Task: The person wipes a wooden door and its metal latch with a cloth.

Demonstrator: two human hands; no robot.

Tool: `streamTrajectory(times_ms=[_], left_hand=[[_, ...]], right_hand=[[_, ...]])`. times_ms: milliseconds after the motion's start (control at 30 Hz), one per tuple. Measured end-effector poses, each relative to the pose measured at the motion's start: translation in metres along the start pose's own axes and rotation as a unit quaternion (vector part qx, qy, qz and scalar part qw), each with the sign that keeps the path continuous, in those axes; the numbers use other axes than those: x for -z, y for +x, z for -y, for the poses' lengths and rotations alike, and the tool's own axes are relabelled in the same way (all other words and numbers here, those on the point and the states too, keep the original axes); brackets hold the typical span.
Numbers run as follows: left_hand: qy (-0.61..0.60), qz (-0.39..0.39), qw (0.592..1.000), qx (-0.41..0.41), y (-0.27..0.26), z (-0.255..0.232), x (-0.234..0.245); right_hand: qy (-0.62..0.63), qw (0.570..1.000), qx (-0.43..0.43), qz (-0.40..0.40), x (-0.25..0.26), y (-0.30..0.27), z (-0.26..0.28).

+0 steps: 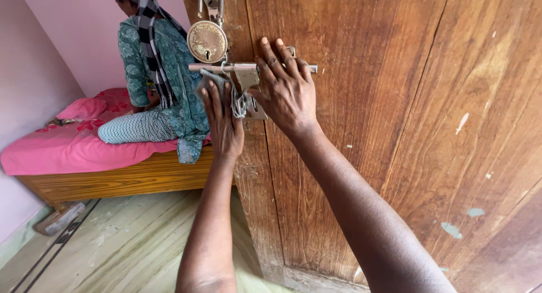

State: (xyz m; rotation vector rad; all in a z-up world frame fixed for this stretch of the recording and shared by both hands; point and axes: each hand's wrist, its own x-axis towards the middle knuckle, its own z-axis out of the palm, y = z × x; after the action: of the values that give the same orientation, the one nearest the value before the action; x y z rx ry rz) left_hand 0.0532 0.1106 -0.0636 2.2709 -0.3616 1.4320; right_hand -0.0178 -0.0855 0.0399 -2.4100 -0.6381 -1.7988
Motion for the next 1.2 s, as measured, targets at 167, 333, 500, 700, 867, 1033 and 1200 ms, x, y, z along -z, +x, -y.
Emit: streamTrajectory(times_ms=[167, 333, 500, 700, 867, 1033, 1200], left_hand=[[0.038, -0.032, 0.999, -0.007, -0.01, -0.007, -0.007], [0.055, -0.028, 0.994, 0.088, -0.057, -0.024, -0.034], [0.027, -0.033, 0.994, 0.102, -0.142, -0.036, -0.074], [-0.078, 0.065, 0.945, 0.311, -0.291, -0.056, -0.127], [-0.205, 0.047, 0.906, 0.367, -0.39, -0.082, -0.159], [-0.258, 0.056, 0.87, 0.416, -0.4, -0.111, -0.159], [-0.193, 0.066, 0.914, 0.35, -0.359, -0.113, -0.146]], right_hand=[[-0.01, 1.0, 0.009, -0.009, -0.007, 0.0, -0.001], [-0.019, 1.0, 0.011, -0.01, -0.008, -0.006, 0.001], [-0.032, 0.999, 0.018, -0.018, -0.008, -0.005, 0.002], [-0.038, 0.998, 0.026, -0.034, -0.006, -0.006, 0.001], [-0.016, 0.999, 0.028, -0.029, -0.004, -0.008, 0.002], [-0.051, 0.996, 0.046, -0.058, -0.013, -0.004, -0.001], [-0.069, 0.991, 0.09, -0.073, -0.019, -0.005, -0.009]])
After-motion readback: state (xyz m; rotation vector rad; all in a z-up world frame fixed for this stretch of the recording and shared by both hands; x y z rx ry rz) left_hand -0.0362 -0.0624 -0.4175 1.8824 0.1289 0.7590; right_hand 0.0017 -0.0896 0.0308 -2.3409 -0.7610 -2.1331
